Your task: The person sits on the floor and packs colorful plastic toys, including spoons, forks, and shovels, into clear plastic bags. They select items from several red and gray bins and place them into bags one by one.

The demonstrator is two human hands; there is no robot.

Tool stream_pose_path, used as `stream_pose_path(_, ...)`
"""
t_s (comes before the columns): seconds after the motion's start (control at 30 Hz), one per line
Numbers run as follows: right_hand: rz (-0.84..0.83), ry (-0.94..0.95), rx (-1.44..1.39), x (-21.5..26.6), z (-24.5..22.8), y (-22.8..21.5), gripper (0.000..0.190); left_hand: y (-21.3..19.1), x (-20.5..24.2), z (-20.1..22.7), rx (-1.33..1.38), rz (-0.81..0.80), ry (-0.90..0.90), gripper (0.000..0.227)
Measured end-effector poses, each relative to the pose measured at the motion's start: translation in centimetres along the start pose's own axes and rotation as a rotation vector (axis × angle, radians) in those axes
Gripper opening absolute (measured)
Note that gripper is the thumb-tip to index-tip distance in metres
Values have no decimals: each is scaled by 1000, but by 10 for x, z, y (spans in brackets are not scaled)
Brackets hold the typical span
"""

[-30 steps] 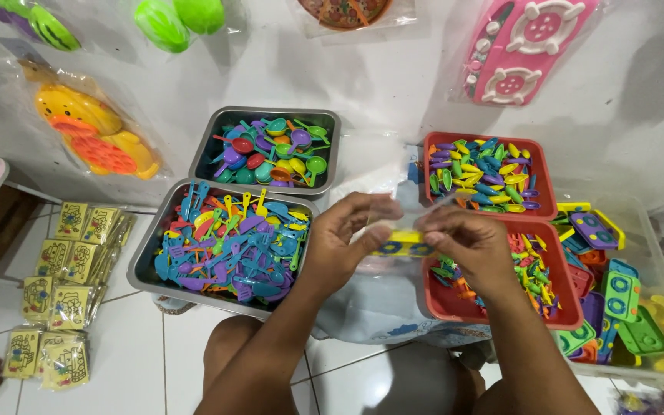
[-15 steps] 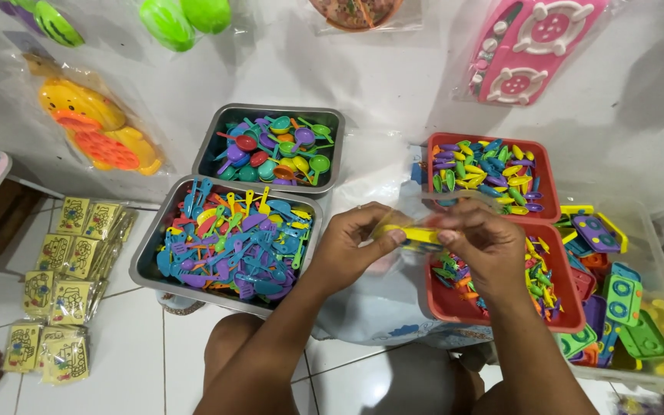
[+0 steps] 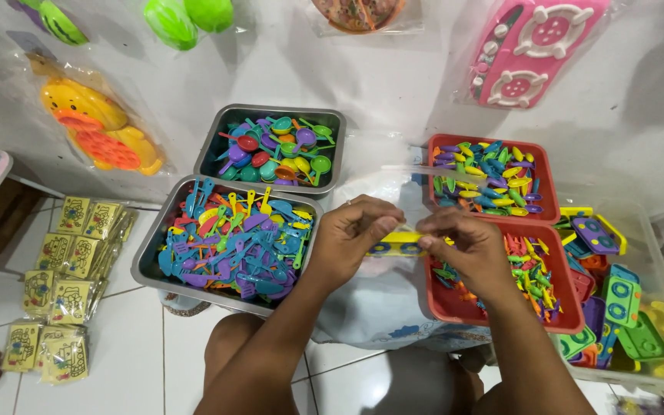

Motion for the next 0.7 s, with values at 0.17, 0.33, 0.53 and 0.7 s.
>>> stream_pose_path(0.17, 55, -55, -28, 3, -2, -5, 11, 7, 3, 3, 91, -113, -80, 52)
stream_pose_path(0.33, 120, -89, -34, 7, 1, -10, 6, 11, 6, -3, 103, -216, -102, 58)
stream_pose_path(0.53, 142, -80, -78, 7, -1, -12, 7, 17, 6, -9, 93, -180, -127, 38)
stream_pose_path(0.7, 153, -28, -67, 7, -4, -9, 9, 14, 5, -5, 213, -135, -133, 35)
Point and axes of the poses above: each hand's wrist, its own x-axis away from the middle knuckle, its own y-axis out of the palm, z = x × y, the point moved 6 cm from there along -x, towards the middle knuckle, and after that the axes turned 12 degrees about -x, right-handed, at the moved point
